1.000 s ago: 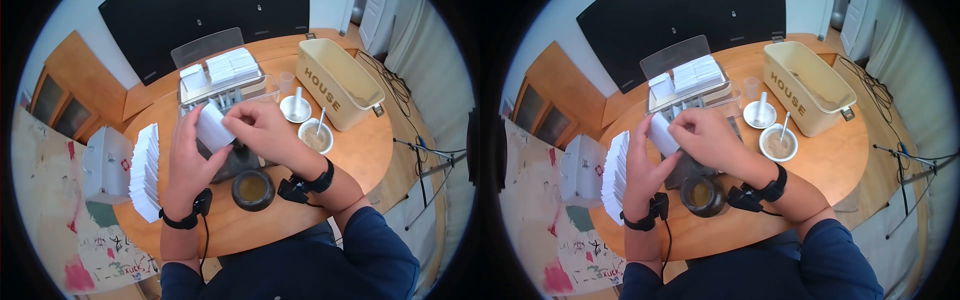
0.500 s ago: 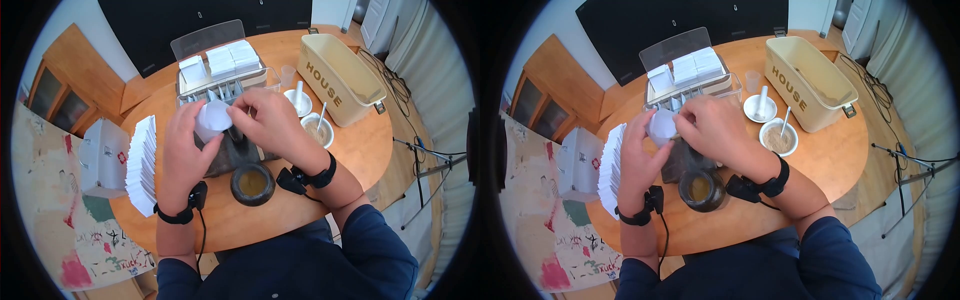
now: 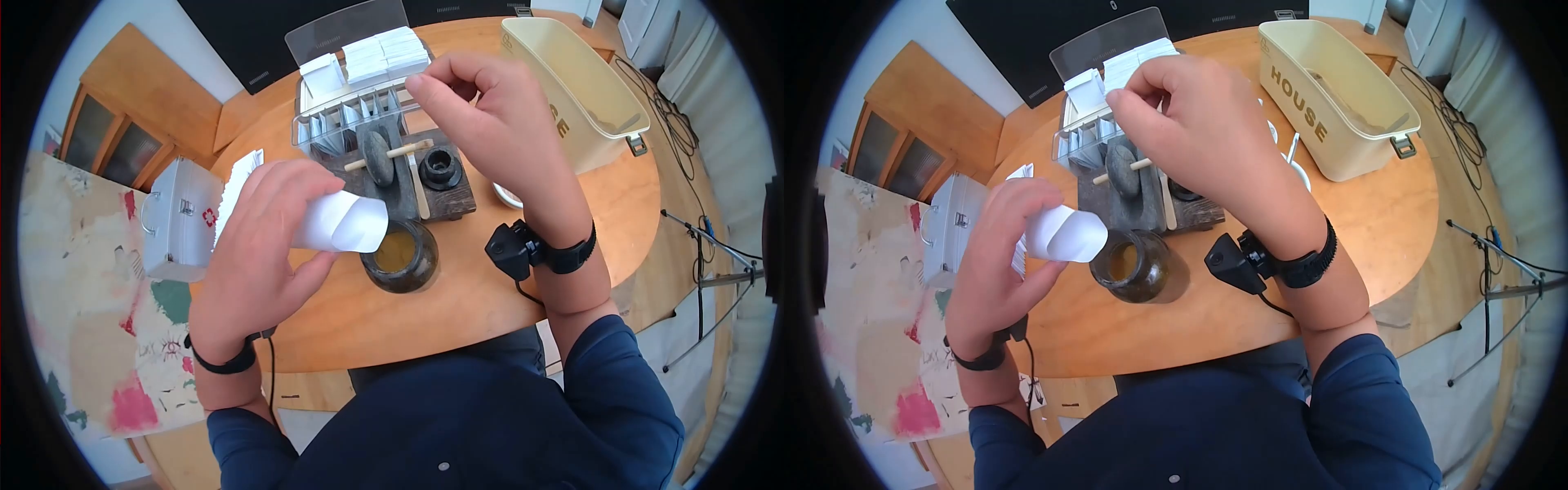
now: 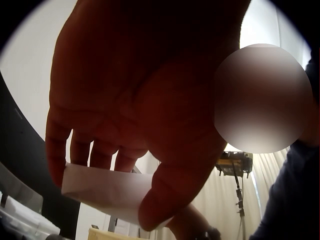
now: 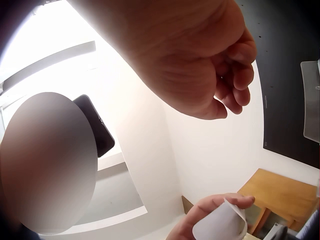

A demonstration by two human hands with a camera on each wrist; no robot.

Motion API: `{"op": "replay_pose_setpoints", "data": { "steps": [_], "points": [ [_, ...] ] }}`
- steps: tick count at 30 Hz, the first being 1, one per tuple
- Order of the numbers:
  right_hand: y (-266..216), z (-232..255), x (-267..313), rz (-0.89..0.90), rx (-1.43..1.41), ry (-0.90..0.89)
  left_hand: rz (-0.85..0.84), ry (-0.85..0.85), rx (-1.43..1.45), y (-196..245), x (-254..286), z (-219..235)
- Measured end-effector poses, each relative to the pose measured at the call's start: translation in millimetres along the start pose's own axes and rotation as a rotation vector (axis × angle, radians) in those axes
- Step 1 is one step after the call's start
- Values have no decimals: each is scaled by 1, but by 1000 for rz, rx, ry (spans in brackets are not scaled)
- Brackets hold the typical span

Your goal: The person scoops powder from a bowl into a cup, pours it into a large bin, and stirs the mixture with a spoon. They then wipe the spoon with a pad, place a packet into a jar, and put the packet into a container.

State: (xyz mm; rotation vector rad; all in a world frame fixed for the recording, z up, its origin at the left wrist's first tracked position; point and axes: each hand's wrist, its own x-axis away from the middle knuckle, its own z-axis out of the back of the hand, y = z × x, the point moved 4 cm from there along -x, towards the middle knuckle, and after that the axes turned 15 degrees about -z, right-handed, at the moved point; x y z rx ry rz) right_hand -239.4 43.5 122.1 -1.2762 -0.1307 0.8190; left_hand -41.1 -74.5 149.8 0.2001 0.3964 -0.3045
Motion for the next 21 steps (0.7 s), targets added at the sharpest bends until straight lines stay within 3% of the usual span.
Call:
{"op": "replay_pose_setpoints", "data": {
  "steps": [5, 21],
  "points": [
    [-3, 13, 2, 22, -92, 16, -24, -169, -29, 15, -10, 0],
    [-12, 36, 6, 123, -18, 114, -95, -286, -141, 39, -38, -4]
  ]
}}
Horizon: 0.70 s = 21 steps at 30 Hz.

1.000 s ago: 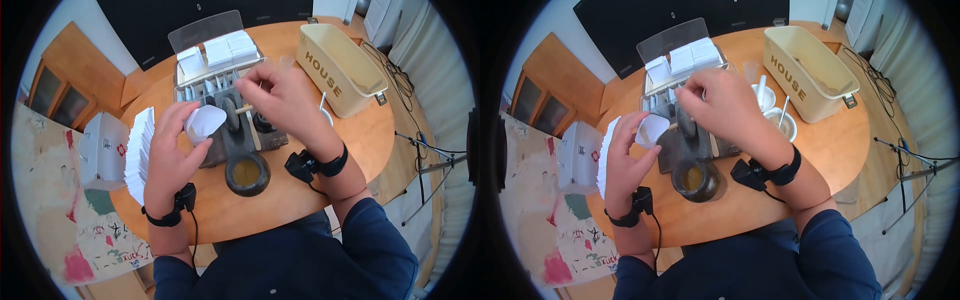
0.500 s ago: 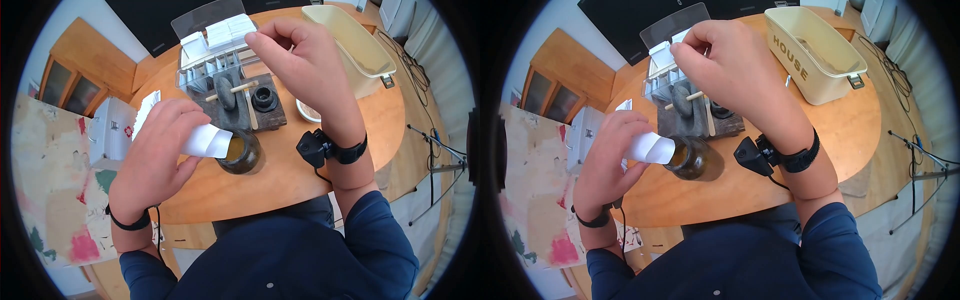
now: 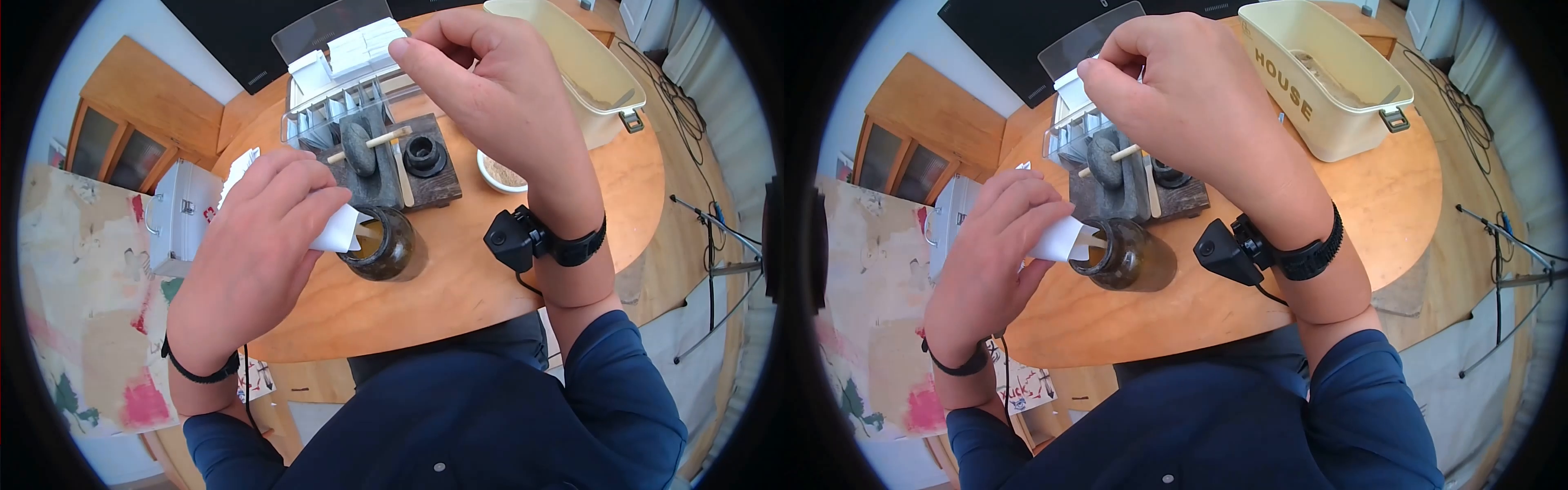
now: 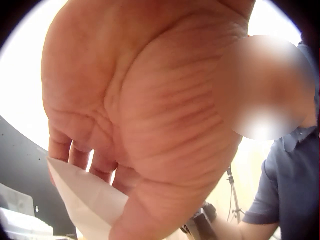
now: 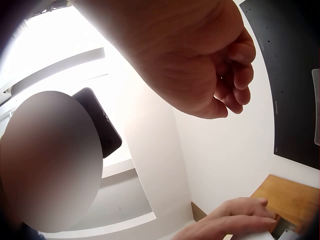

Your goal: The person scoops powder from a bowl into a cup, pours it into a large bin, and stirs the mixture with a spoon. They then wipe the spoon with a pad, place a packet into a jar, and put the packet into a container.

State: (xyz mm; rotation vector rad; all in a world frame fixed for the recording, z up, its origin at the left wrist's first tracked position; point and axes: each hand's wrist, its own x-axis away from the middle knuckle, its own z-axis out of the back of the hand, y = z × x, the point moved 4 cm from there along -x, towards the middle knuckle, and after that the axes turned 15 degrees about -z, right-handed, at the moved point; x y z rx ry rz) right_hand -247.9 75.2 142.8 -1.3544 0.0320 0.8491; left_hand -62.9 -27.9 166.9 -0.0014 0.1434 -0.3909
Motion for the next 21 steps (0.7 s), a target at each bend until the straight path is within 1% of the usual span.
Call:
{"op": "replay_pose_setpoints", "data": {
  "steps": [2, 4, 8, 12, 14, 16, 17, 18, 19, 21],
  "points": [
    [-10, 1, 2, -1, -10, 1, -6, -44, -40, 3, -1, 0],
    [-21, 3, 9, -164, -72, -104, 3, -31, -62, 7, -2, 0],
    [-24, 4, 10, -167, -31, -90, 28, -27, -116, 11, -1, 1],
    [-23, 1, 10, -146, -21, -83, 20, -53, -144, 12, 0, 2],
    [-22, 0, 11, -140, -25, -84, 19, -91, -93, 12, 1, 1],
    [-23, -1, 11, -133, 8, -78, 25, -67, -121, 13, 1, 0],
    [-15, -3, 8, -133, 8, -79, 27, -44, -148, 13, 1, 0],
    [-3, -6, 3, -55, 15, -44, 28, -44, -148, 13, 1, 0],
    [-1, -7, 0, 22, 22, -10, 30, -45, -125, 12, 1, 1],
    [1, -6, 0, 15, 24, -18, 33, -45, -103, 12, 0, 3]
  ]
}}
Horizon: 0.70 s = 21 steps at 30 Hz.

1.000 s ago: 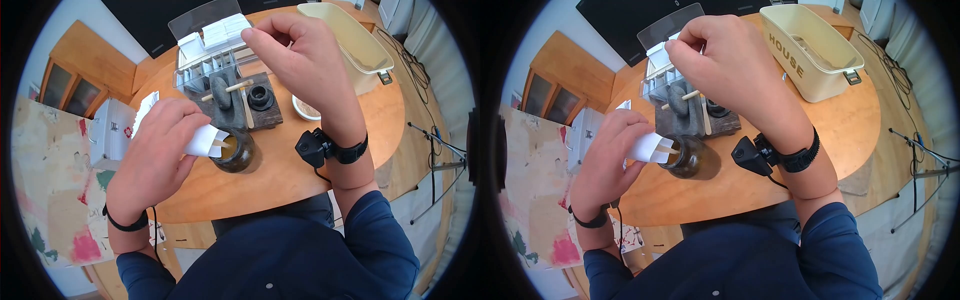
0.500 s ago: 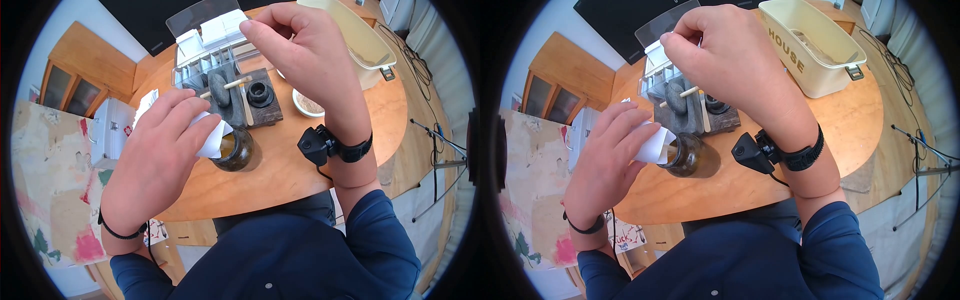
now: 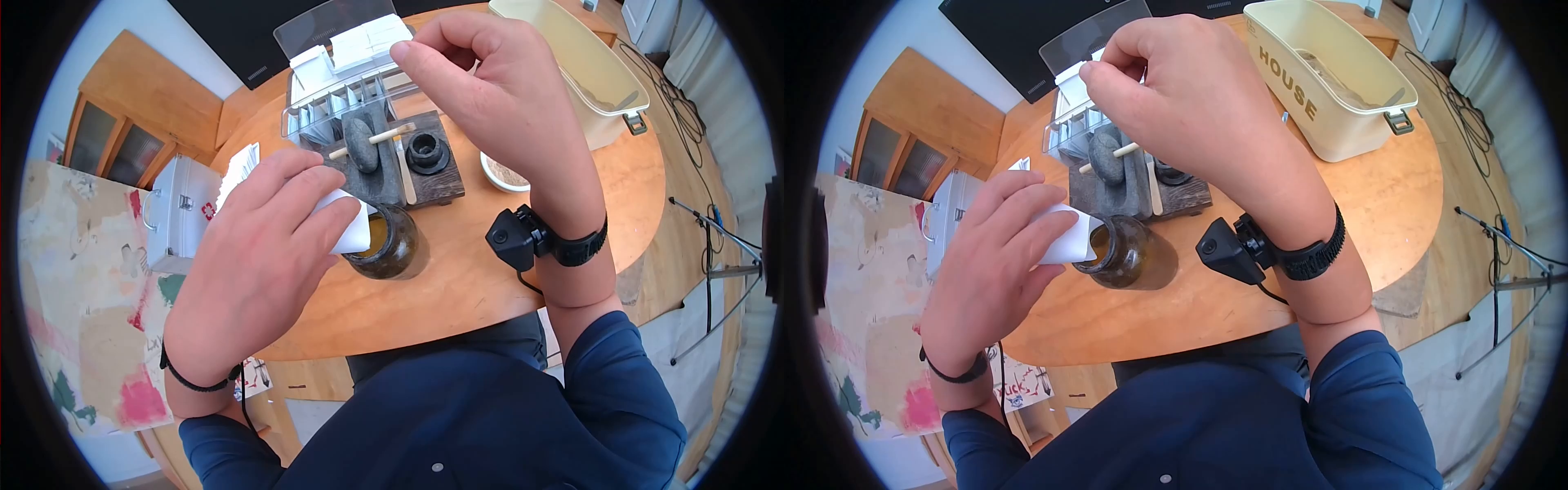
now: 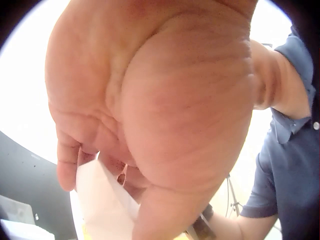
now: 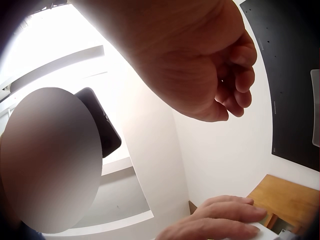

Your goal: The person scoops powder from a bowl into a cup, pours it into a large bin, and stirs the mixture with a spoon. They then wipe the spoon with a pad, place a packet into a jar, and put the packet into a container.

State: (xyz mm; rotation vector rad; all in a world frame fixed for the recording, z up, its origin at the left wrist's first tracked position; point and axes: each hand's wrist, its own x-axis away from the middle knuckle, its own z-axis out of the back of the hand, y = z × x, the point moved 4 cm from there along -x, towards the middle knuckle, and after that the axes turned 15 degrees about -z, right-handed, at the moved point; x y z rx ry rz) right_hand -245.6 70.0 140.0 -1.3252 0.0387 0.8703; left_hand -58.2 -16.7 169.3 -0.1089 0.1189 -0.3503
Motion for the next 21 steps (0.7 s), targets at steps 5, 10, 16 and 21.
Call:
{"op": "replay_pose_setpoints", "data": {
  "steps": [5, 10, 16, 21],
  "points": [
    [5, -4, 0, 5, -11, -50, -18, -56, 101, -3, -2, 1],
    [4, -1, 1, -9, -25, -56, -2, -77, 97, -4, -4, 3],
    [6, -1, 1, 25, 5, -39, 0, -58, 63, -5, 2, 5],
    [5, -5, 1, 32, 10, -38, -5, -41, 75, -3, 5, 6]
  ]
}}
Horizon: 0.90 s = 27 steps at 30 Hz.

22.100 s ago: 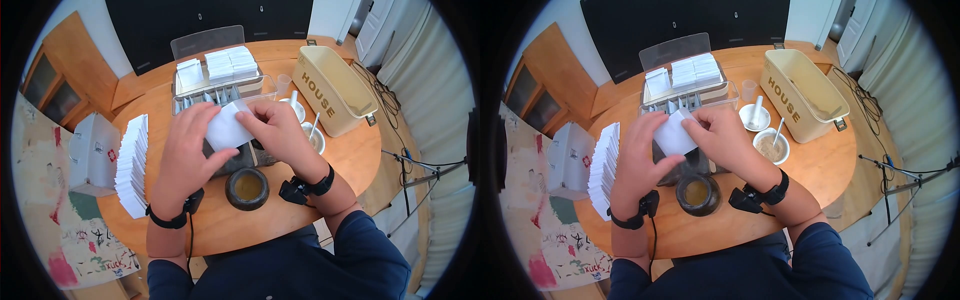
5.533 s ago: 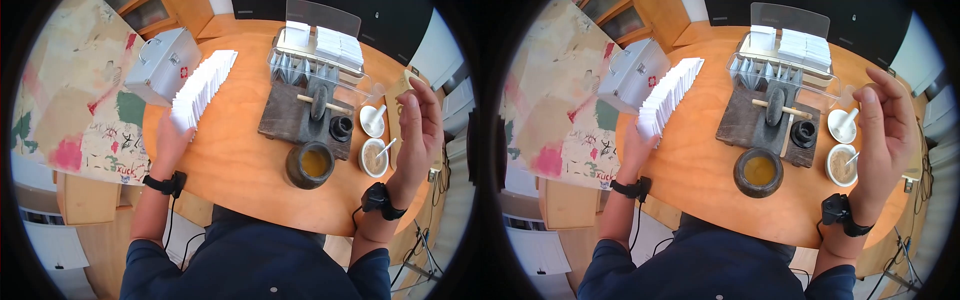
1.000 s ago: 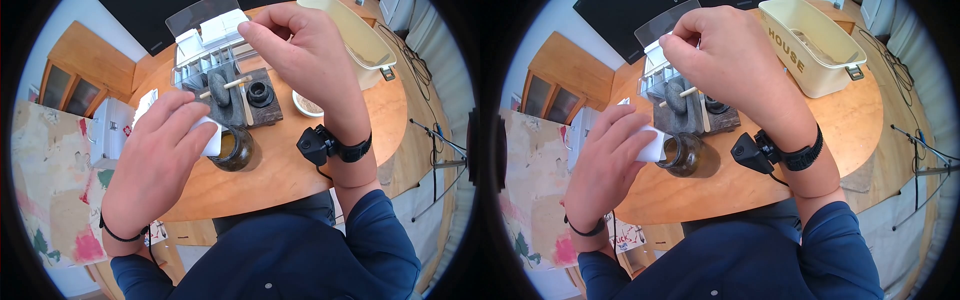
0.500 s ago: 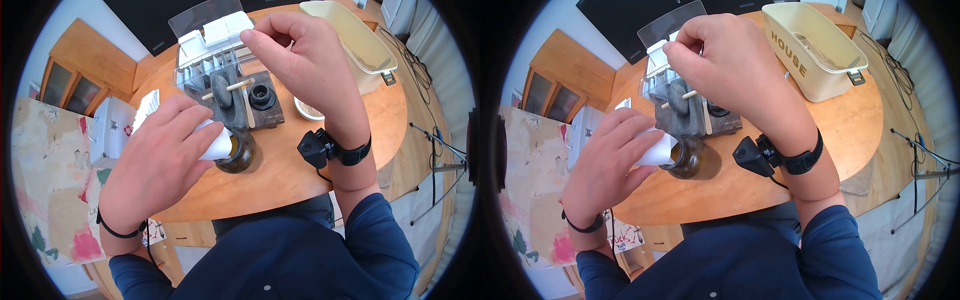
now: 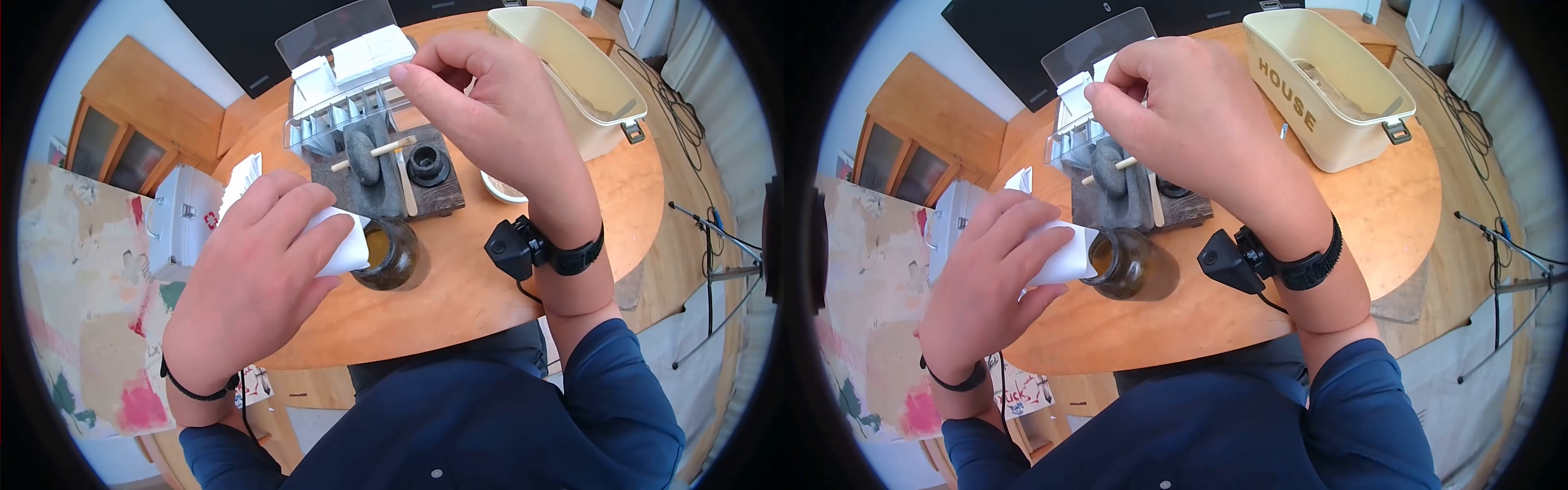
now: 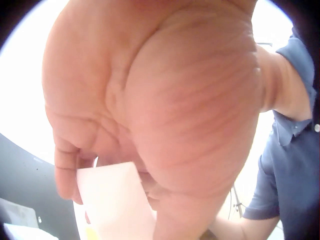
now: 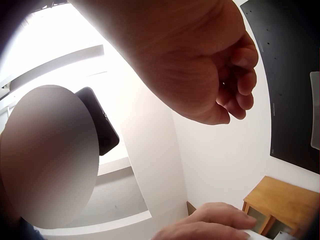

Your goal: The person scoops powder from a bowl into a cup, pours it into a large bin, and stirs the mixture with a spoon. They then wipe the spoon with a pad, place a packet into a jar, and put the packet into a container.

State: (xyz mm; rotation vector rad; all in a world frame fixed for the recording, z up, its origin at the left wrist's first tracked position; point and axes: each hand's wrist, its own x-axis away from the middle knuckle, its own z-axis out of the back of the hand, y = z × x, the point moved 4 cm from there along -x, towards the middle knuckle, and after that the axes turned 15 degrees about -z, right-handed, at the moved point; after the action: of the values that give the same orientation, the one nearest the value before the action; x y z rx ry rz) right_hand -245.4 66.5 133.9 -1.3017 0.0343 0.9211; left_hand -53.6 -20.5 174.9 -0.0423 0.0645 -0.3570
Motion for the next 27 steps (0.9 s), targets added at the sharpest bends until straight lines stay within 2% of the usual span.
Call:
{"op": "replay_pose_setpoints", "data": {
  "steps": [6, 9, 11, 12, 14, 16, 17, 19, 20, 22, 24, 27],
  "points": [
    [-2, 1, -1, -39, 30, -35, 8, 31, 0, -8, 9, -3],
    [0, -1, 0, -47, 27, -23, 55, 122, 40, -22, 23, -11],
    [1, -5, 0, -36, 22, -8, 79, 379, 102, -34, 32, -18],
    [2, -10, 1, -42, 44, -53, 72, 385, 86, -38, 34, -28],
    [2, -18, 2, -27, 74, -87, 124, 647, 182, -49, 43, -41],
    [6, -34, 7, -47, 142, -296, 120, 690, 158, -54, 41, -48],
    [6, -40, 10, -33, 159, -289, 114, 713, 137, -55, 39, -51],
    [8, -53, 16, -74, -63, -428, 112, 751, 134, -58, 33, -55],
    [7, -55, 16, -66, -40, -427, 104, 774, 138, -59, 30, -56],
    [12, -63, 17, -271, -130, -528, 125, 765, 176, -62, 28, -62],
    [13, -69, 15, -270, -101, -562, 141, 792, 193, -67, 26, -67],
    [11, -78, 13, -433, -218, -583, 113, 790, 120, -67, 29, -73]
  ]
}}
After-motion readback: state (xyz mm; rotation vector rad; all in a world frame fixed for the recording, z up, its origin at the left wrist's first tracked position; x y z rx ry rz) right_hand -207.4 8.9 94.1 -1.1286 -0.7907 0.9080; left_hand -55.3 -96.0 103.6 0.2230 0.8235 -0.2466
